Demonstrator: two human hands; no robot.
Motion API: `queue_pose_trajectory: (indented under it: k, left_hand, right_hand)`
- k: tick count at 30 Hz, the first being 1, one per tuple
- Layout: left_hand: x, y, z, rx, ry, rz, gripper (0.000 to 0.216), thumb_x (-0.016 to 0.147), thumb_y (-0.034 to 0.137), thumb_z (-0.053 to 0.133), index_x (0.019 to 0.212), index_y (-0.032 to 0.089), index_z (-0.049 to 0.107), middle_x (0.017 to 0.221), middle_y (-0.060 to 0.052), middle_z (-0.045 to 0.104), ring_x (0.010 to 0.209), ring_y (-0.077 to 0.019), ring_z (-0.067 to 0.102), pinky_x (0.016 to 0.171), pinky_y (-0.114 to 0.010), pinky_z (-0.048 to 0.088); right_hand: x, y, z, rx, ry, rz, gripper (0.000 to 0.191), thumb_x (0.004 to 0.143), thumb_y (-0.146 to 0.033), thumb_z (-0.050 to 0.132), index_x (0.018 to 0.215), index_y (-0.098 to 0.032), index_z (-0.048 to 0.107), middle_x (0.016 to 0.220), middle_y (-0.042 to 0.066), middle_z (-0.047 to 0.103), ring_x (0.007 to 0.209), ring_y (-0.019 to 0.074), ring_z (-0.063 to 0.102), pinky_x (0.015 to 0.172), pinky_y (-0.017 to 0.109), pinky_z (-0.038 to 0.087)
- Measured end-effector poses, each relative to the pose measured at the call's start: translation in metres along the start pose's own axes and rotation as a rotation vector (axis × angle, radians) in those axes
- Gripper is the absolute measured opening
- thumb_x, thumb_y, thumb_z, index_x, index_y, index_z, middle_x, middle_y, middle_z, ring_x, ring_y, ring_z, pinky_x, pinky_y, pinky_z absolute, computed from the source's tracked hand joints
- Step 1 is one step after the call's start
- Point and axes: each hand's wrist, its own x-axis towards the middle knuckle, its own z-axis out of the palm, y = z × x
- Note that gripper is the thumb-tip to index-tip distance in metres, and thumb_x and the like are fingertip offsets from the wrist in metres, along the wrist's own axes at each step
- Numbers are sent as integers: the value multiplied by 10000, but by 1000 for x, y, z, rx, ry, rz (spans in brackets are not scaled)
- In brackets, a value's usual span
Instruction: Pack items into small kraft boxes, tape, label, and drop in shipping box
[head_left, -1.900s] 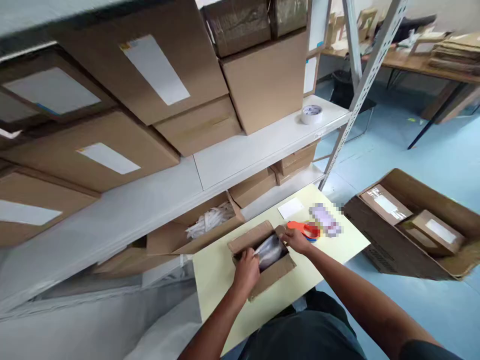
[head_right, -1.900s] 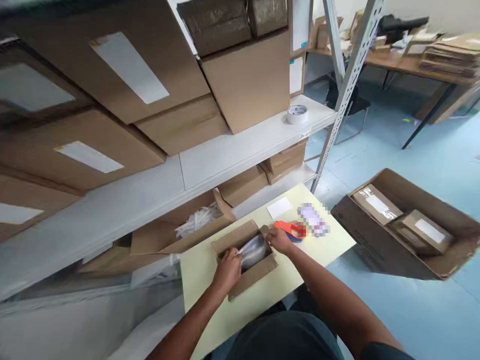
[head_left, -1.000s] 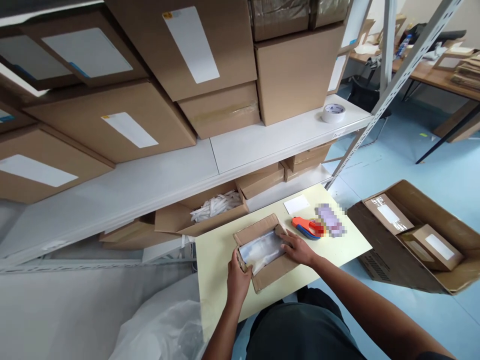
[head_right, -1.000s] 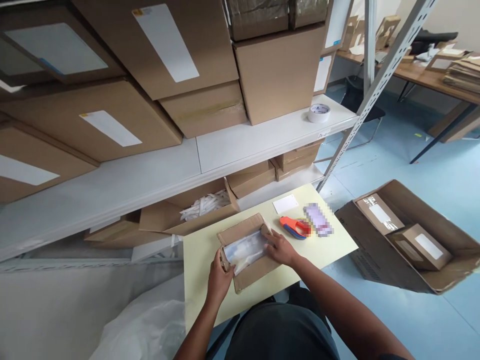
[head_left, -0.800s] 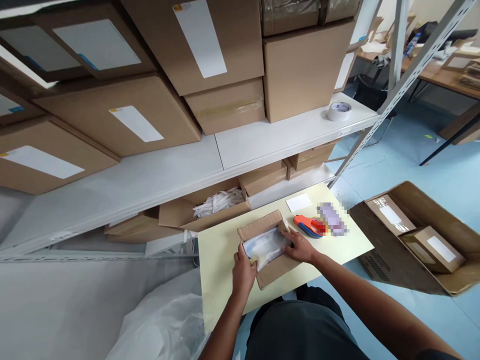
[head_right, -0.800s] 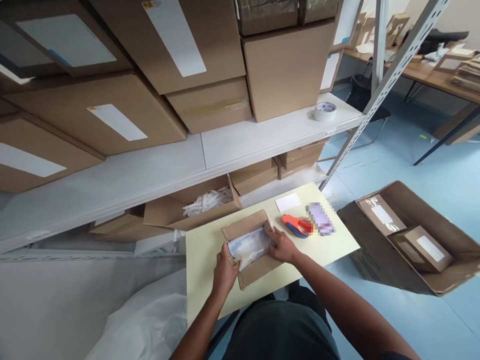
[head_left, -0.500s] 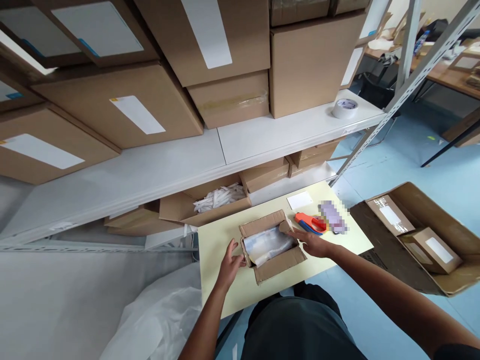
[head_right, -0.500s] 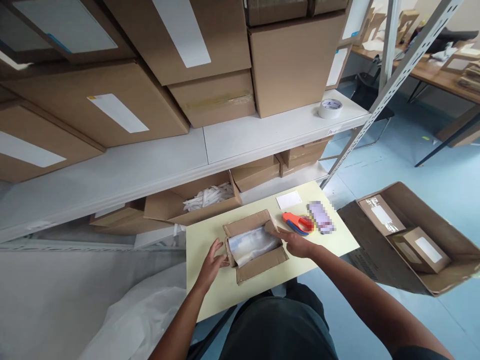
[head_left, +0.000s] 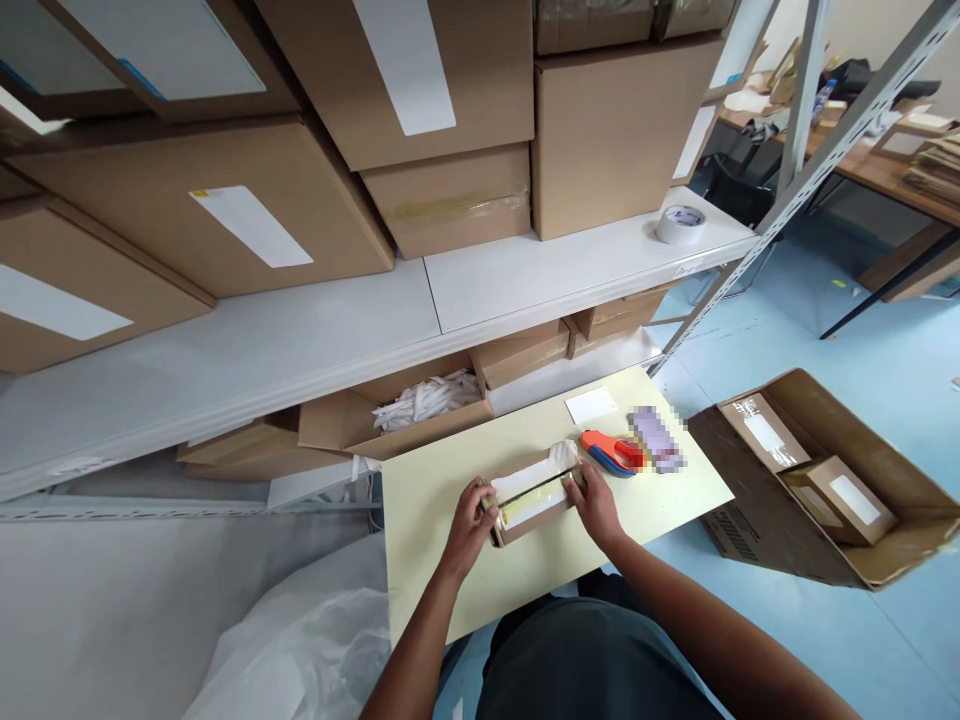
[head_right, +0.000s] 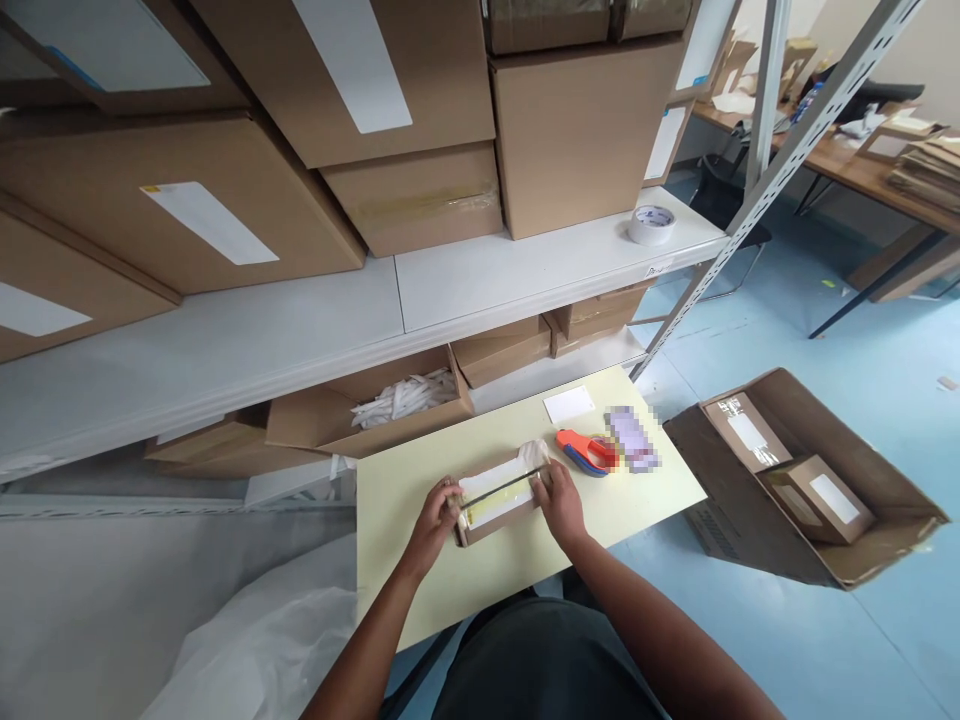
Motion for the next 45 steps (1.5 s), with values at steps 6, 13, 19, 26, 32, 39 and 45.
queue_pose_trajectory:
  k: [6,13,19,26,32,39,45]
  left_hand:
    - [-11,0,21,307,127,38,211,907,365,578,1070,247,643,1473,-107,515,1457,-306,390,1133,-482,394]
    - [-12,-3,52,210,292,-89,214,959,264,454,1119,215,587,1616,-175,348,1510,-321,327,1085,-484,455]
    - [-12,-4,47,219,307,-95,265,986,250,365,1101,249,604,1607,-96,403,1482,-252,393,1088,-413,467]
    - [-26,3,44,263,331,-6,254,973,319,485,1157,246,643,1572,-102,450,1470,-265,410,1138,-446,432]
    - [-32,7,50,276,381,-45,282,961,315,520,1187,257,678,1575,-77,458,1389,-263,515,1099,-416,488]
    - [-35,9,45,292,433,62,270,940,231,520,1114,249,726,1502,-74,540,1388,-267,502,1151,-444,449]
    - [-40,22,36,262,368,172,316,974,218,458,1115,290,731,1449,-47,587,1393,-251,482,1169,-447,423]
  right_hand:
    - [7,2,1,-72,-33,-60,537,943,-369,528,1455,-222,461,1459,141,537,1334,289,529,1096,467,468]
    - [37,28,-38,-272,-103,-92,450,970,-386,480,1369,-189,548,1353,166,620,1281,320,566,1038,499,494]
    - [66,83,-61,-635,-232,43,273,855,-294,633,1113,-204,641,829,116,720,838,293,708,761,411,537]
    - [71,23,-83,-467,-209,31,390,909,-484,493,1112,-166,590,863,123,721,755,304,690,653,390,508]
    - [74,-81,-110,-99,-748,-158,328,872,-513,588,922,-192,633,790,21,679,688,189,616,591,273,467]
    - [58,-110,-71,-383,-1014,-399,235,803,-378,673,970,-212,685,810,12,708,662,177,614,616,275,465]
    - [33,-97,-70,-445,-924,-529,326,791,-374,676,1073,-211,659,1005,86,736,835,250,682,752,332,525]
